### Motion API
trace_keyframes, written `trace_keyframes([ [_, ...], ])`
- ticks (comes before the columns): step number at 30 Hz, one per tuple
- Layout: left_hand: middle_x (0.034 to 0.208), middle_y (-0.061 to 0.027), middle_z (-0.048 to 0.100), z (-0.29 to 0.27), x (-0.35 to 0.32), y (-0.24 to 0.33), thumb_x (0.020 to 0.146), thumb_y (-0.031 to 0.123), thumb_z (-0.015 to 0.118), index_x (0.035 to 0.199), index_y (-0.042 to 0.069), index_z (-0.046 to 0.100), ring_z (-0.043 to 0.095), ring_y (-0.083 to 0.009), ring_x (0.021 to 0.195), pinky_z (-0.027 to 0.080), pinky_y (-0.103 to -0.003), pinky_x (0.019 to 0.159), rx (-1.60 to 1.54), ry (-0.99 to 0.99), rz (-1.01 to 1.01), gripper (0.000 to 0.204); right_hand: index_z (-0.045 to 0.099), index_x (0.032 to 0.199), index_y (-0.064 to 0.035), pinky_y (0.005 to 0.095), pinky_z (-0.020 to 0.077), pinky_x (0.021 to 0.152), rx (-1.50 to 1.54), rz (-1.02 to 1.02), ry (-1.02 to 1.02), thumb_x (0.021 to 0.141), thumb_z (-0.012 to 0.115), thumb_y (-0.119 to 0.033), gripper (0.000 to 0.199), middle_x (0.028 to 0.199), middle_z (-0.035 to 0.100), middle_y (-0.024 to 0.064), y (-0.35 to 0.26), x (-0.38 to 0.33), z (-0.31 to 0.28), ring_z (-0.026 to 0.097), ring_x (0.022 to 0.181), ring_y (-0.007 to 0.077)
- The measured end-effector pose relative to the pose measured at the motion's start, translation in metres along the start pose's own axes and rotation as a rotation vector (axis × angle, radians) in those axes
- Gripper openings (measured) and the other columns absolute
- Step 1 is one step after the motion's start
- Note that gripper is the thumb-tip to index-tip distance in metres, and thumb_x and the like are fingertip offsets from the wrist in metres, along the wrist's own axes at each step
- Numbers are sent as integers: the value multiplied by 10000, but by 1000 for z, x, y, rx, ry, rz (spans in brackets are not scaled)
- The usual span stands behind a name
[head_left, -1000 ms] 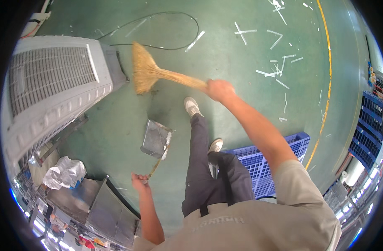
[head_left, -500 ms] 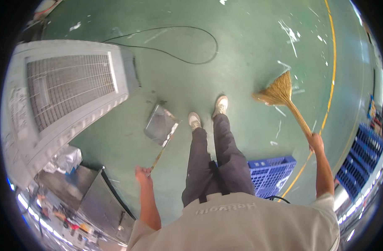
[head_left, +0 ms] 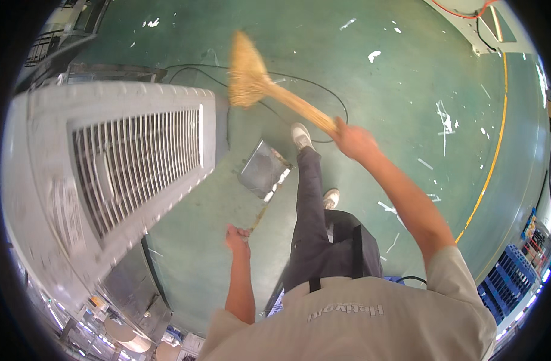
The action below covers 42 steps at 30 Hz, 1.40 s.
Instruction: The person sweeps debris from a factory floor using a broom and a dustpan. They gather scraps into the dustpan and move between different areas of the manufacturing facility to collect more waste.
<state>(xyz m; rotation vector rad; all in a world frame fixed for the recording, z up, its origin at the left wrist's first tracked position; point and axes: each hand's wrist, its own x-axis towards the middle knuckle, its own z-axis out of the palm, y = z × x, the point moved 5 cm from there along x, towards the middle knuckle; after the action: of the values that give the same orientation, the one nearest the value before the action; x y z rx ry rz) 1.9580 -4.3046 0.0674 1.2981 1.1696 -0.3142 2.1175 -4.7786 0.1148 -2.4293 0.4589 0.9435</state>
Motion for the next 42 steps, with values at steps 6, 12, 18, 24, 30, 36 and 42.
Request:
trace_keyframes([
  [6, 615, -14, 378, 72, 4, 41, 964, 276, 455, 744, 109, 383, 371, -152, 551, 456, -385, 693, -93, 40, -100, 286, 642, 1034, -79, 401, 511, 778, -44, 39, -71, 892, 457, -383, 383, 996, 670, 127, -88, 231, -44, 646, 921, 299],
  [12, 616, -19, 414, 76, 19, 58, 974, 303, 446, 747, 110, 389, 401, -160, 568, 460, -389, 728, -185, 57, -191, 304, 545, 1157, -107, 466, 473, 822, -110, 439, -188, 903, 412, -548, 525, 1047, 636, 181, 141, 107, -48, 600, 994, 356],
  [18, 618, -29, 415, 99, 44, 77, 975, 305, 440, 751, 102, 396, 397, -159, 569, 452, -388, 696, -75, 14, -159, 305, 580, 988, -45, 454, 514, 697, -193, 983, -241, 914, 373, -500, 504, 749, 663, 151, 271, -132, -121, 664, 677, 322],
  [24, 571, -36, 413, 104, 63, 62, 964, 388, 439, 714, 86, 405, 398, -156, 518, 450, -340, 585, 183, 58, -53, 394, 581, 912, -28, 476, 500, 653, 15, 923, -107, 896, 460, -458, 448, 705, 636, 196, 234, -204, -149, 629, 714, 388],
  [30, 592, -30, 445, 138, 45, 69, 968, 358, 423, 694, 86, 422, 422, -151, 546, 420, -355, 587, 331, 33, 92, 386, 490, 1258, -100, 499, 469, 797, 57, 498, -104, 898, 458, -497, 537, 1016, 631, 216, 191, -21, -89, 592, 953, 398],
  [36, 636, -12, 372, 147, 14, 82, 910, 186, 448, 795, 97, 395, 362, -150, 584, 454, -374, 678, 105, -13, -14, 154, 531, 1121, -125, 495, 506, 706, -220, 327, -152, 887, 438, -563, 505, 915, 659, 167, 231, 87, -75, 633, 866, 364],
  [42, 621, 3, 349, 206, -29, 87, 936, 214, 459, 728, 129, 355, 344, -148, 568, 441, -359, 699, 3, 91, -22, 247, 542, 1061, -96, 456, 508, 751, -338, 825, -270, 895, 429, -548, 494, 933, 658, 171, 452, -128, -128, 632, 907, 340],
])
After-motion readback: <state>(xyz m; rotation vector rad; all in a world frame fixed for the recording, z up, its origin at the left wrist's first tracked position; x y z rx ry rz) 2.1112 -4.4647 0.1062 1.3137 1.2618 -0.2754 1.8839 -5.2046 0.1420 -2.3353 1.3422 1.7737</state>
